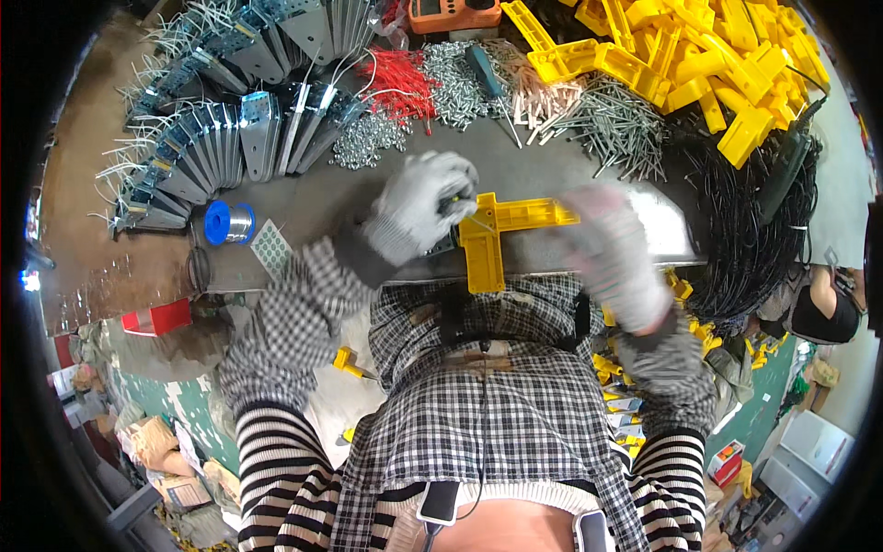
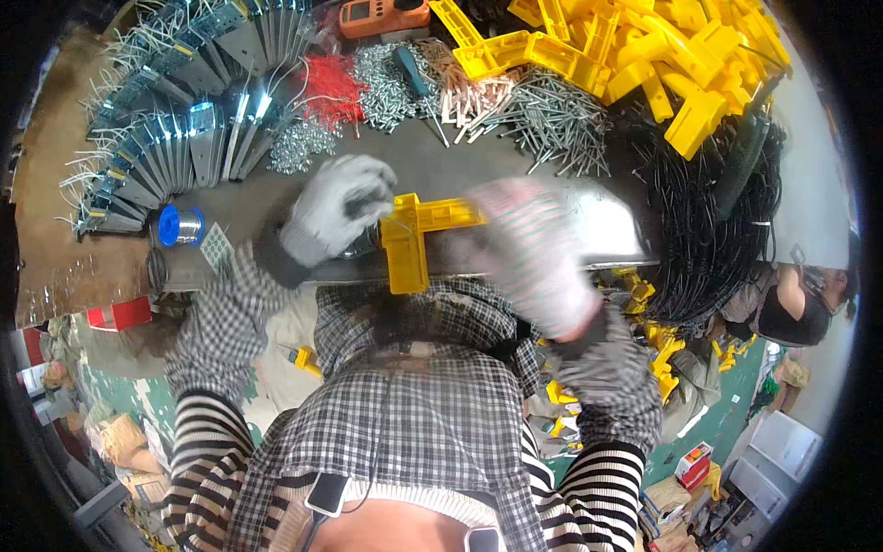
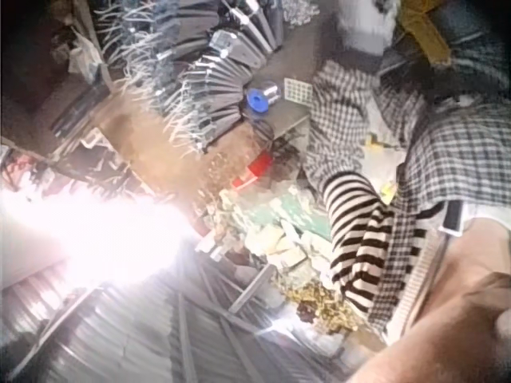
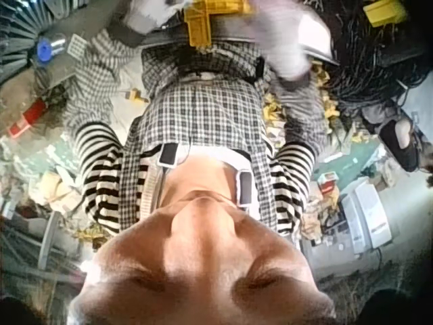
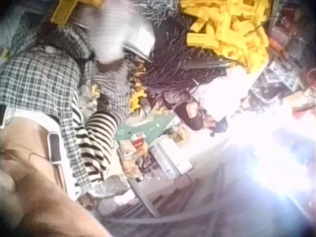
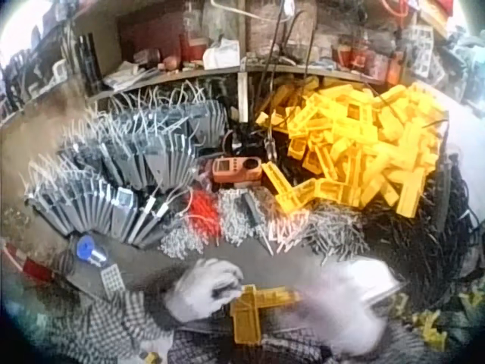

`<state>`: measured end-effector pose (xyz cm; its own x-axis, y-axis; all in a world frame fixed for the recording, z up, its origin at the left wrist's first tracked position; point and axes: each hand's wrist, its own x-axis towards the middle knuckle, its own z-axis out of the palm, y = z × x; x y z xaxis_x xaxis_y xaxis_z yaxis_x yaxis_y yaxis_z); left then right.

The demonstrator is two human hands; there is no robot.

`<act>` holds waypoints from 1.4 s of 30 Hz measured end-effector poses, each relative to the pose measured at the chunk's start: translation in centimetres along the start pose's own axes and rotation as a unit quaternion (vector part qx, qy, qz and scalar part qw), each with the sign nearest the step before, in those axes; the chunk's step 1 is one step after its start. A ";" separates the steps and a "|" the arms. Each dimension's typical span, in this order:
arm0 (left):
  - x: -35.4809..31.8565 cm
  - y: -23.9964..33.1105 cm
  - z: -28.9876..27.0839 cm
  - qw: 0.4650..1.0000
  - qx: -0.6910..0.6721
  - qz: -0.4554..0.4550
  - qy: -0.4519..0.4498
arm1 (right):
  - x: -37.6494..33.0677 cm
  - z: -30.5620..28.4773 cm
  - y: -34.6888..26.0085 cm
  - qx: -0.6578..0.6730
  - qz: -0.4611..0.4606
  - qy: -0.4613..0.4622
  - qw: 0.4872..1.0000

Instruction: The person assembles wiring, circuit components, and fasteners into a yellow plastic housing with a metal base plate. The assembly is done using an electric screwdriver, soldering iron, and pliers.

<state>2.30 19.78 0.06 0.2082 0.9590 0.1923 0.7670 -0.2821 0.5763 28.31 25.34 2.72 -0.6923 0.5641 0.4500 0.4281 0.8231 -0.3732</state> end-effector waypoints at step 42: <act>-5.8 -0.6 0.4 0.998 0.052 -0.009 0.042 | -13.7 -33.3 29.6 -0.385 0.411 0.187 0.805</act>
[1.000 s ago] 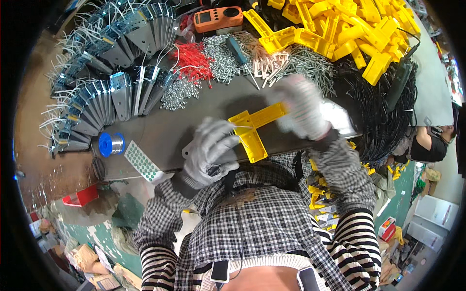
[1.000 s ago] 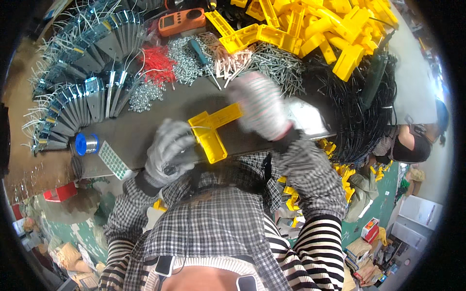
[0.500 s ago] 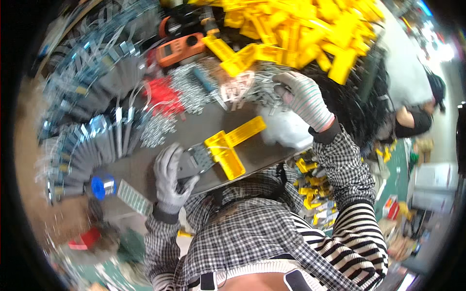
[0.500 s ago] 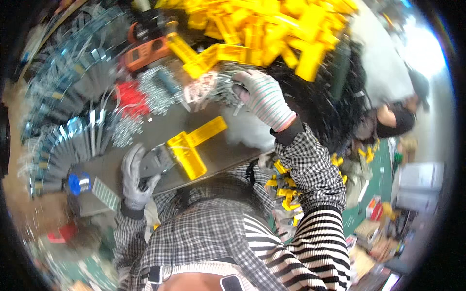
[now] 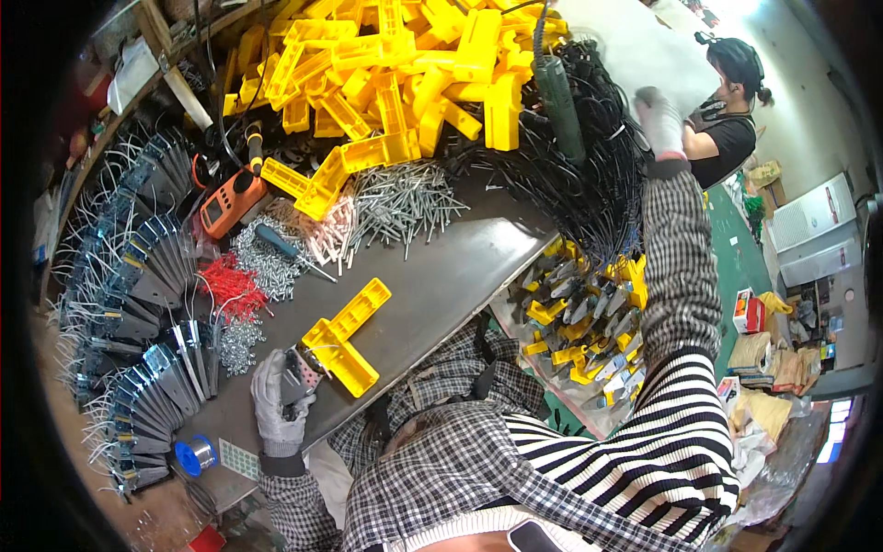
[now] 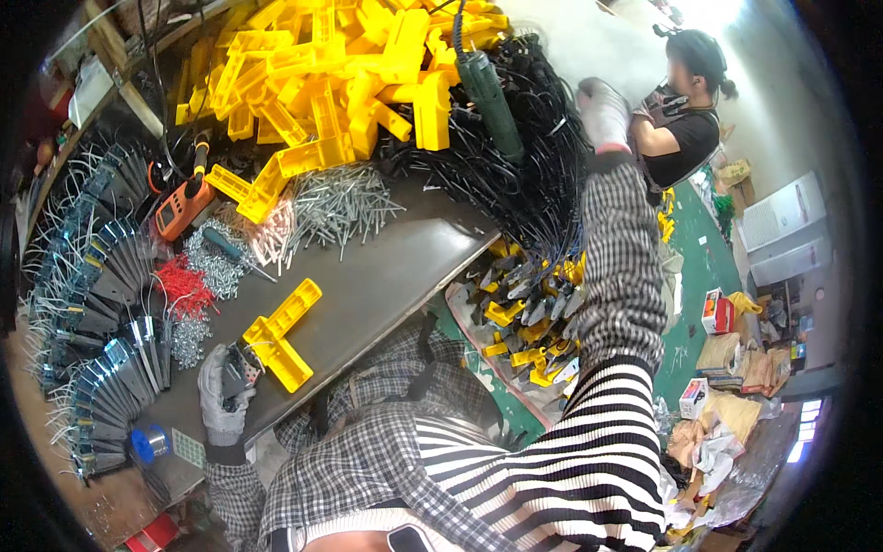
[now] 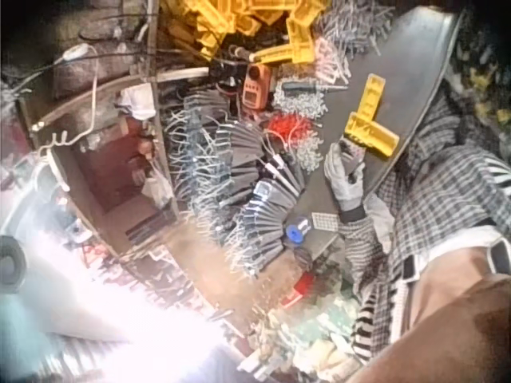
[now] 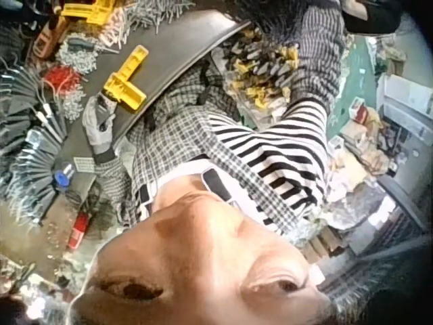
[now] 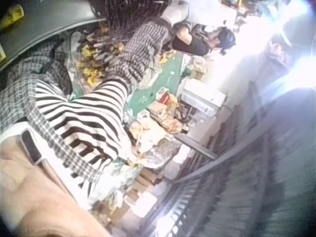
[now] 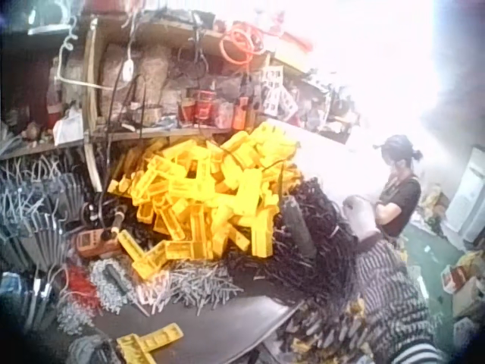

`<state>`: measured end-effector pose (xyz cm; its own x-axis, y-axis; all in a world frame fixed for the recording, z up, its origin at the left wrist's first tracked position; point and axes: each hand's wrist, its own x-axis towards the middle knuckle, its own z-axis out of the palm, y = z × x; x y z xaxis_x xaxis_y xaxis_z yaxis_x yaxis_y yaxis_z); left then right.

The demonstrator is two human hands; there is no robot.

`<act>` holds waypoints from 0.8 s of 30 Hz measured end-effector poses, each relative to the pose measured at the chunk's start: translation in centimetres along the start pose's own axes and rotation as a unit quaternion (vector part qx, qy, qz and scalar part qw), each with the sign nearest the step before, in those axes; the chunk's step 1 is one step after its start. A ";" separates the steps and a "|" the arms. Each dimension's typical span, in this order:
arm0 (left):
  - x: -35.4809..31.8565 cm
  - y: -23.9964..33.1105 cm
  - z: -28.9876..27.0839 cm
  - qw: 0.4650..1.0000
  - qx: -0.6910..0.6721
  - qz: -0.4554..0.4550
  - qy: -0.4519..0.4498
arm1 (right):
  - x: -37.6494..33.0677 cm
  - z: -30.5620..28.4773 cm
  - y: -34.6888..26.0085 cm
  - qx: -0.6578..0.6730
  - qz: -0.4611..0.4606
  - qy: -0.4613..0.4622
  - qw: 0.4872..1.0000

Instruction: The person assembles wiring, circuit components, and fasteners into a yellow plastic housing with a metal base plate. The assembly is done using an electric screwdriver, soldering iron, and pliers.

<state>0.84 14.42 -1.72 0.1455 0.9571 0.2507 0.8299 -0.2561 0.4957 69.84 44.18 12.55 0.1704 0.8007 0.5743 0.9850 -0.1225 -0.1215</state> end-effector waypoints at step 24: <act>9.3 22.0 7.8 0.669 -0.715 0.028 -0.201 | -18.1 -5.8 -30.5 0.689 0.126 -0.451 0.553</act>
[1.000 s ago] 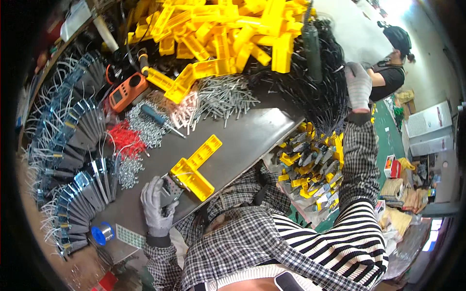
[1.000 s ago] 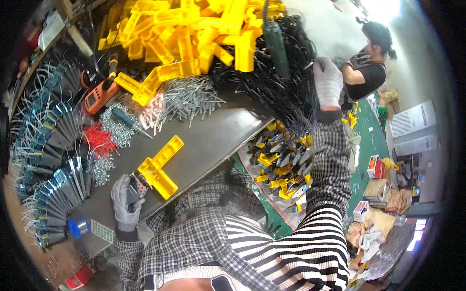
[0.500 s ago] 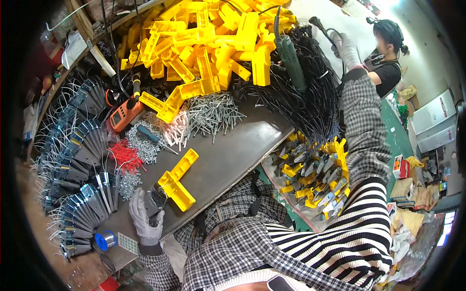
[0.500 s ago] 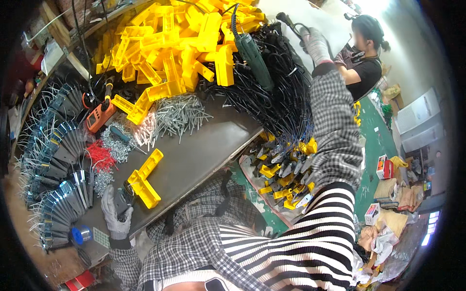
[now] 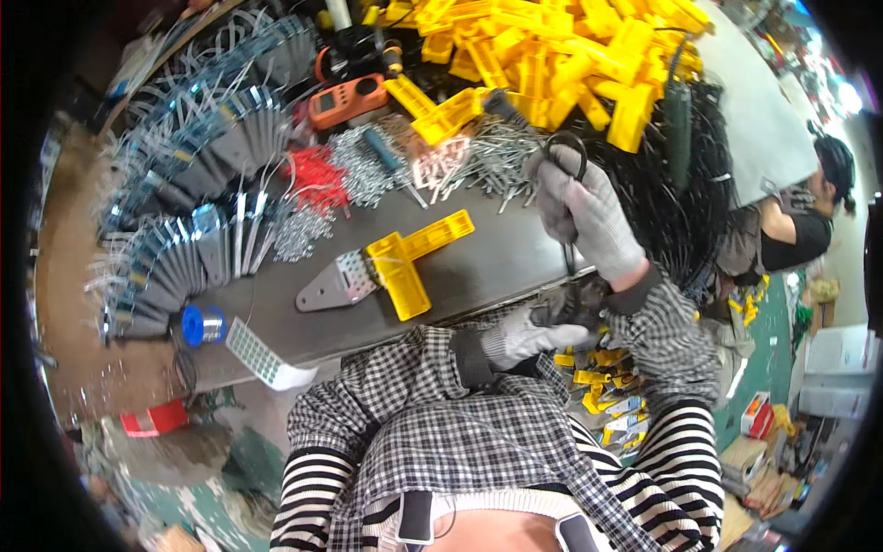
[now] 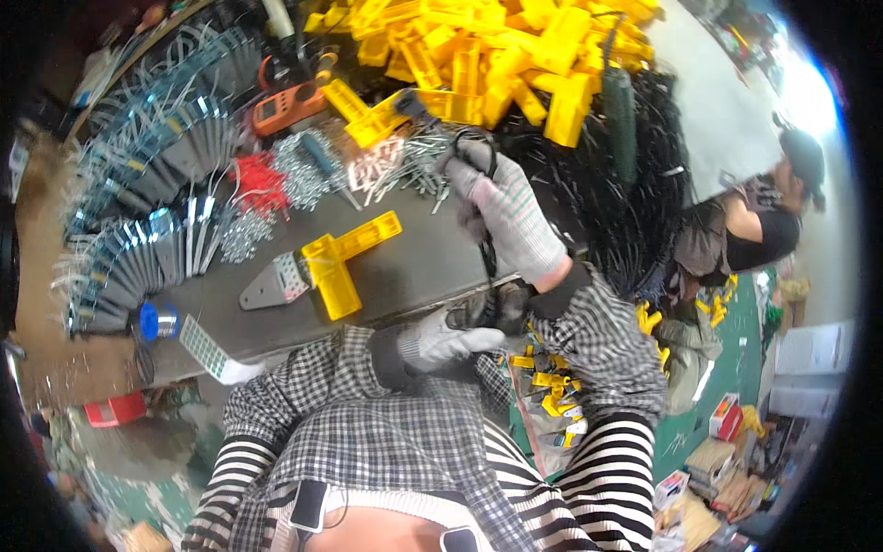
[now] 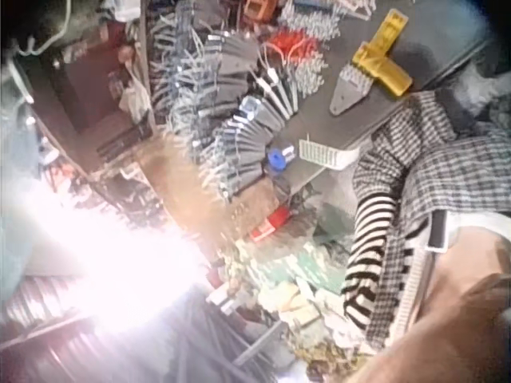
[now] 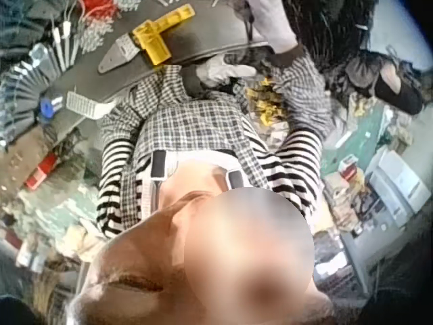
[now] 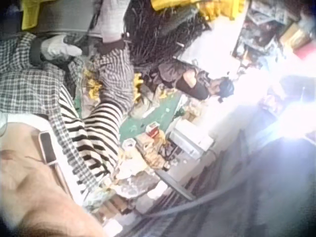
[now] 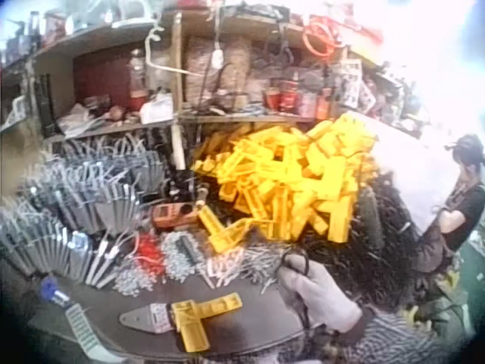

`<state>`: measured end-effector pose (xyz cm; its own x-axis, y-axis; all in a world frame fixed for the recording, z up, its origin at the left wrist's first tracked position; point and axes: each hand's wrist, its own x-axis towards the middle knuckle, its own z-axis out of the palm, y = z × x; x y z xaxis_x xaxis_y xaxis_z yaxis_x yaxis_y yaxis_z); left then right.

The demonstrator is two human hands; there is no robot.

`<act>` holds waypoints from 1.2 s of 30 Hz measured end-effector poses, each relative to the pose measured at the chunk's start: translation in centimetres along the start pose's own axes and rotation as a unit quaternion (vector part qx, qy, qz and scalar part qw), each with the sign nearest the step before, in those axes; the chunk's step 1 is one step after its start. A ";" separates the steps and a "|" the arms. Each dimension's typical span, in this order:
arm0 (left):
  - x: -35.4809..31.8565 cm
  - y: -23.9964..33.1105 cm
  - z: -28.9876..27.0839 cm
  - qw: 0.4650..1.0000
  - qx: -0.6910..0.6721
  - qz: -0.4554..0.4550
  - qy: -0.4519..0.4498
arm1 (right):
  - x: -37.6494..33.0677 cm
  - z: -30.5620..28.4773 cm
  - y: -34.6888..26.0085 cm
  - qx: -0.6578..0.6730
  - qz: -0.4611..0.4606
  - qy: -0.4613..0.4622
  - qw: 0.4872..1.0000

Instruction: The person assembles wiring, circuit components, and fasteners into a yellow plastic housing with a metal base plate. The assembly is done using an electric screwdriver, soldering iron, and pliers.

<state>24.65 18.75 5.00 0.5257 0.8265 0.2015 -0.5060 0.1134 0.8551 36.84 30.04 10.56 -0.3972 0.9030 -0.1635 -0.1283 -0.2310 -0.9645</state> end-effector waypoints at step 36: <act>-1.7 7.9 -17.7 0.723 0.641 -0.063 0.250 | 1.5 3.0 7.0 -0.343 -0.056 -0.141 0.927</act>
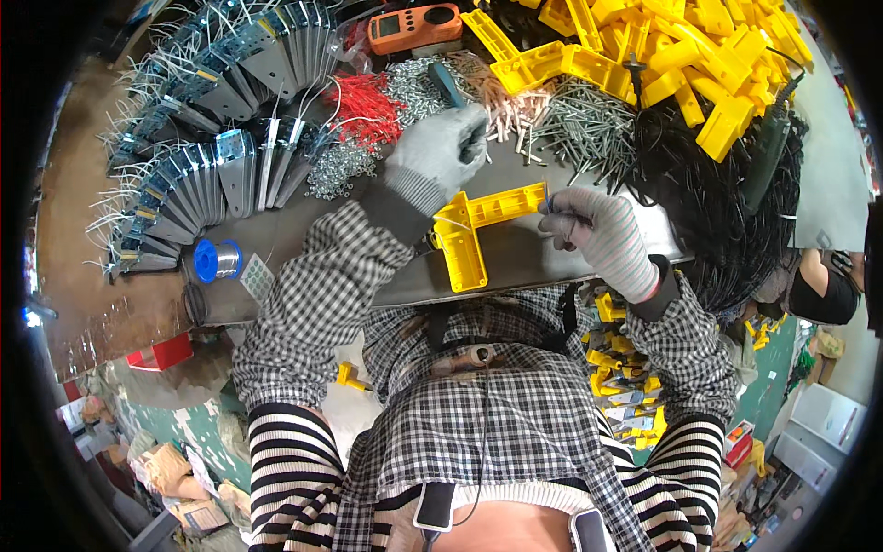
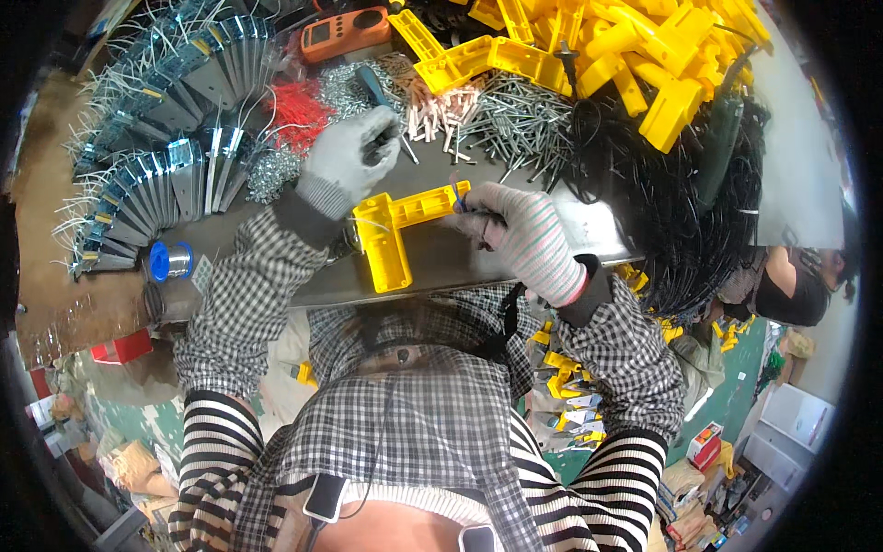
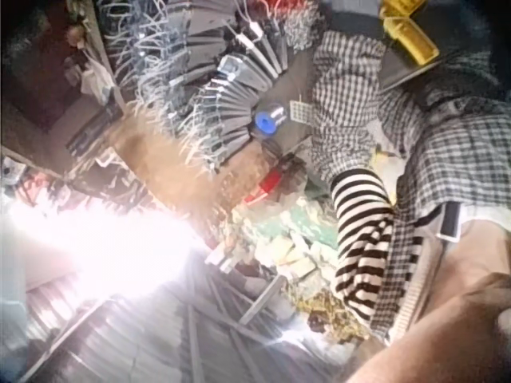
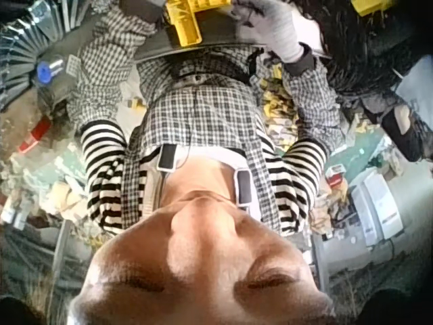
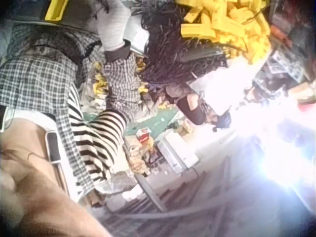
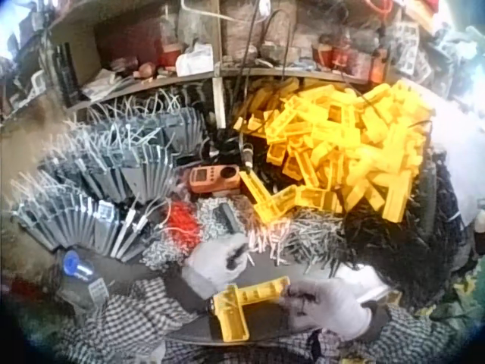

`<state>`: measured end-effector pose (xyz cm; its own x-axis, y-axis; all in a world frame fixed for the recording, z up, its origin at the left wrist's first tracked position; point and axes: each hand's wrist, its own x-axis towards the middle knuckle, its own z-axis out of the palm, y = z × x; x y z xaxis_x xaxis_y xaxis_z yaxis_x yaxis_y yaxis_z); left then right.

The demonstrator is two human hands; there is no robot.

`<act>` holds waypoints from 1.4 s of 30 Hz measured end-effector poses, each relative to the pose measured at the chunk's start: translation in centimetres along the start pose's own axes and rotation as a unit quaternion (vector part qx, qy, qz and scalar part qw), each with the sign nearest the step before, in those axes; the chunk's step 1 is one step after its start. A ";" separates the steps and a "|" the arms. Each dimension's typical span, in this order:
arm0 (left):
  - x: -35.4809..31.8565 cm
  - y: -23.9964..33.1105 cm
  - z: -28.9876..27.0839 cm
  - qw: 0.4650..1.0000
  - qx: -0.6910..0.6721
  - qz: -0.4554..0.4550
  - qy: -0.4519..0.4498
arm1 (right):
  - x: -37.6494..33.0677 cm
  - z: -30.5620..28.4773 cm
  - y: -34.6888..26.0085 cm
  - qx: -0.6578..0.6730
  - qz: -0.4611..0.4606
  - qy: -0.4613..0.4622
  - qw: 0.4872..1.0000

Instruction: The person assembles wiring, circuit components, and fasteners into a yellow plastic housing with a metal base plate. The assembly is done using an electric screwdriver, soldering iron, and pliers.

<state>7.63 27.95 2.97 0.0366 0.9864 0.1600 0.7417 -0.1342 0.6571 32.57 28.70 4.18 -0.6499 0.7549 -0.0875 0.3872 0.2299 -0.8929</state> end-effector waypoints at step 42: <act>-8.3 4.5 -1.0 0.985 0.027 0.148 0.087 | 0.6 3.9 -5.7 -0.100 -0.066 0.083 0.989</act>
<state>9.99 19.08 5.32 0.1449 0.8732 0.4654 0.7500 -0.4037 0.5239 27.43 25.45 7.53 -0.5941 0.7964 0.1132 0.4377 0.4382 -0.7851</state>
